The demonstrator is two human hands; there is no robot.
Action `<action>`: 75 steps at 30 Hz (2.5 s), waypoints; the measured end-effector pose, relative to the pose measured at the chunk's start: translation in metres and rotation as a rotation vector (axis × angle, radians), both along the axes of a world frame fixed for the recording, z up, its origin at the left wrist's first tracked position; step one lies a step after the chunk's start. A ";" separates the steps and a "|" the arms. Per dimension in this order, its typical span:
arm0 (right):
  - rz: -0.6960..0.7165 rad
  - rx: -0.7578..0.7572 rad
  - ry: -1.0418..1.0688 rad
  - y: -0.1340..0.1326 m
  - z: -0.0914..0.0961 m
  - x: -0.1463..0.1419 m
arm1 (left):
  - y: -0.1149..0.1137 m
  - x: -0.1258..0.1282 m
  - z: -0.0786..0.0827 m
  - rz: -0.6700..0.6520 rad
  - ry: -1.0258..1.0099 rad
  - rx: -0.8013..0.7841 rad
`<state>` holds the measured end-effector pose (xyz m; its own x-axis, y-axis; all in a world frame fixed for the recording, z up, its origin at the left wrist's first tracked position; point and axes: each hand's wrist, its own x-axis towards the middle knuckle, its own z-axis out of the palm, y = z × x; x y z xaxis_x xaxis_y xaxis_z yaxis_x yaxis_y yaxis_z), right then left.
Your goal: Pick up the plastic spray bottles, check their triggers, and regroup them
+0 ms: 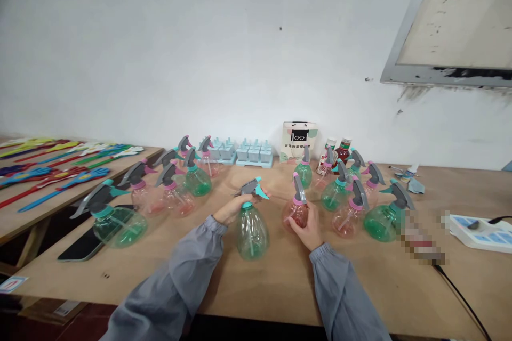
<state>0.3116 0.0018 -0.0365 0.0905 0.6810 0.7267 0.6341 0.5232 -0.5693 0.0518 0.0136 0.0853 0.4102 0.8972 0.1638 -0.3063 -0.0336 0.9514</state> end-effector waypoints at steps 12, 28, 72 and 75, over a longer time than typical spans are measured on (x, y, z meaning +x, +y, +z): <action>0.014 -0.015 0.017 -0.001 0.000 -0.003 | -0.002 -0.005 0.004 0.017 0.038 0.017; -0.006 0.014 -0.014 -0.002 0.002 -0.003 | -0.006 -0.005 0.007 0.082 0.069 0.018; 0.024 0.030 0.025 -0.006 0.002 -0.018 | -0.080 -0.189 -0.045 2.005 0.482 1.170; 0.061 0.002 0.065 -0.018 0.003 -0.044 | -0.081 -0.137 -0.038 1.471 0.608 1.141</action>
<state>0.2675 -0.0166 -0.0333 0.0956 0.6853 0.7220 0.5628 0.5611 -0.6070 -0.0857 -0.0675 0.0470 -0.2181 0.1316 0.9670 0.8346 -0.4885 0.2547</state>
